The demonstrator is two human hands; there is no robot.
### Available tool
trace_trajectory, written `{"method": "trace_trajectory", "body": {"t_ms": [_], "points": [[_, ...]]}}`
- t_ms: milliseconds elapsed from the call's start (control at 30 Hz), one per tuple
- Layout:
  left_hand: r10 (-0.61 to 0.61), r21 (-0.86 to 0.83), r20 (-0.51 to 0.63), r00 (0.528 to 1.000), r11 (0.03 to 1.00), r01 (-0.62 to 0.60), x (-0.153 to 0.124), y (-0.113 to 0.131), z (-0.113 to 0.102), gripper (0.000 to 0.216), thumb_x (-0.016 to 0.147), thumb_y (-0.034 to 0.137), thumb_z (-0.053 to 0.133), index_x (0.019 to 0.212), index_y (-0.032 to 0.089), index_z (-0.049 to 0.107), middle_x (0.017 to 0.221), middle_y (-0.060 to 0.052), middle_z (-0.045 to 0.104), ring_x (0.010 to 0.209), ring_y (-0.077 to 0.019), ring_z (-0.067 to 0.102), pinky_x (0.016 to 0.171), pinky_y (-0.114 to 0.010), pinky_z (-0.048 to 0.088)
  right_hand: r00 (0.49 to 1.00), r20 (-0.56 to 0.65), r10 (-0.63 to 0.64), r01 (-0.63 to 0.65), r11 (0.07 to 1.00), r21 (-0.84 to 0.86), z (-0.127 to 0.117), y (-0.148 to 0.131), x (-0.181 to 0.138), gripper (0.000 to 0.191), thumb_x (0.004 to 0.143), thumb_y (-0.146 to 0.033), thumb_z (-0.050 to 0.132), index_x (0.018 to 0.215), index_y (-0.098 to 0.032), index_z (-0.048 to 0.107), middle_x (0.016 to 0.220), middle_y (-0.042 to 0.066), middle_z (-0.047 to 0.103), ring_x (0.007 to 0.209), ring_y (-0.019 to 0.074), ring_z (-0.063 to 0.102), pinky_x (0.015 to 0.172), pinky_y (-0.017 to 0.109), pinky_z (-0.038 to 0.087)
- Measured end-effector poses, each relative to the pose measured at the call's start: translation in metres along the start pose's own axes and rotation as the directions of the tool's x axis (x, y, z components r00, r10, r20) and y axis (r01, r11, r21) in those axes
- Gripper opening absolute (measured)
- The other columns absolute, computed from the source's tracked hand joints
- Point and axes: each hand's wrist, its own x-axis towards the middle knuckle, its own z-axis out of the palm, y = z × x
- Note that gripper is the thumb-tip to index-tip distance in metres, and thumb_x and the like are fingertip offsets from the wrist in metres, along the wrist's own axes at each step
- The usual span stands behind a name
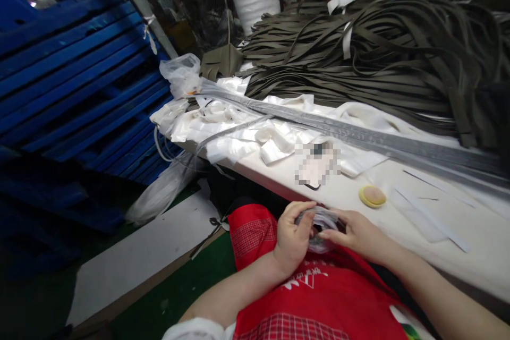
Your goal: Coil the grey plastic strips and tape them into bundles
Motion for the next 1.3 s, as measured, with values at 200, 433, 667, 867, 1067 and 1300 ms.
{"method": "trace_trajectory", "body": {"t_ms": [200,433,667,867,1067,1300], "points": [[0.031,0.149,0.338,0.941,0.985,-0.086,0.002,0.008,0.003,0.03,0.096,0.034,0.044,0.103,0.019,0.07,0.095,-0.007,0.067,0.091,-0.0172,0.061,0.084,-0.028,0.048,0.99,0.137,0.042,-0.046,0.999,0.026,-0.006,0.008,-0.007,0.031,0.075,-0.046,0.07,0.09,-0.019,0.072,0.082,-0.001,0.072,0.074,0.0191,0.062,0.067,0.024,0.044],[-0.005,0.305,0.486,0.874,0.938,-0.164,0.002,0.005,0.008,0.03,0.095,0.032,0.046,0.096,0.02,0.074,0.083,-0.005,0.066,0.079,-0.016,0.061,0.072,-0.025,0.045,0.995,0.072,0.067,-0.058,0.991,-0.12,-0.02,0.005,-0.026,0.032,0.07,-0.045,0.074,0.09,-0.02,0.069,0.078,-0.001,0.069,0.067,0.0154,0.059,0.056,0.022,0.039],[-0.193,0.228,0.292,0.937,0.965,0.128,0.002,-0.012,0.007,0.033,0.092,0.041,0.047,0.096,0.019,0.071,0.084,-0.006,0.069,0.072,-0.0165,0.062,0.065,-0.025,0.048,0.705,-0.693,0.148,-0.515,0.779,-0.358,-0.093,0.088,-0.077,0.025,0.087,-0.036,0.046,0.096,-0.02,0.063,0.096,0.008,0.068,0.081,0.0227,0.063,0.075,0.036,0.046],[-0.338,0.161,0.271,0.902,0.939,0.303,0.007,-0.016,0.015,0.04,0.089,0.047,0.047,0.099,0.015,0.068,0.069,-0.002,0.063,0.044,-0.0094,0.046,0.045,-0.021,0.038,0.641,-0.715,0.279,-0.676,0.646,-0.355,-0.1,0.141,-0.101,0.028,0.084,-0.04,0.05,0.096,-0.02,0.063,0.094,0.008,0.067,0.083,0.0236,0.064,0.075,0.035,0.047],[-0.358,0.17,0.272,0.893,0.931,0.322,0.011,-0.015,0.017,0.043,0.087,0.051,0.048,0.099,0.015,0.068,0.056,0.003,0.054,0.044,-0.0099,0.045,0.045,-0.021,0.036,0.649,-0.694,0.311,-0.667,0.672,-0.323,-0.102,0.135,-0.096,0.02,0.083,-0.038,0.05,0.077,-0.022,0.06,0.076,0.005,0.066,0.07,0.0222,0.062,0.064,0.033,0.043],[-0.376,0.151,0.264,0.888,0.926,0.347,0.01,-0.018,0.014,0.044,0.087,0.052,0.049,0.1,0.014,0.067,0.051,0.004,0.05,0.044,-0.0108,0.045,0.045,-0.021,0.036,0.534,-0.812,0.237,-0.615,0.768,-0.18,-0.115,0.135,-0.107,0.024,0.084,-0.044,0.048,0.092,-0.023,0.056,0.08,0.006,0.07,0.07,0.025,0.065,0.062,0.034,0.045]]}}
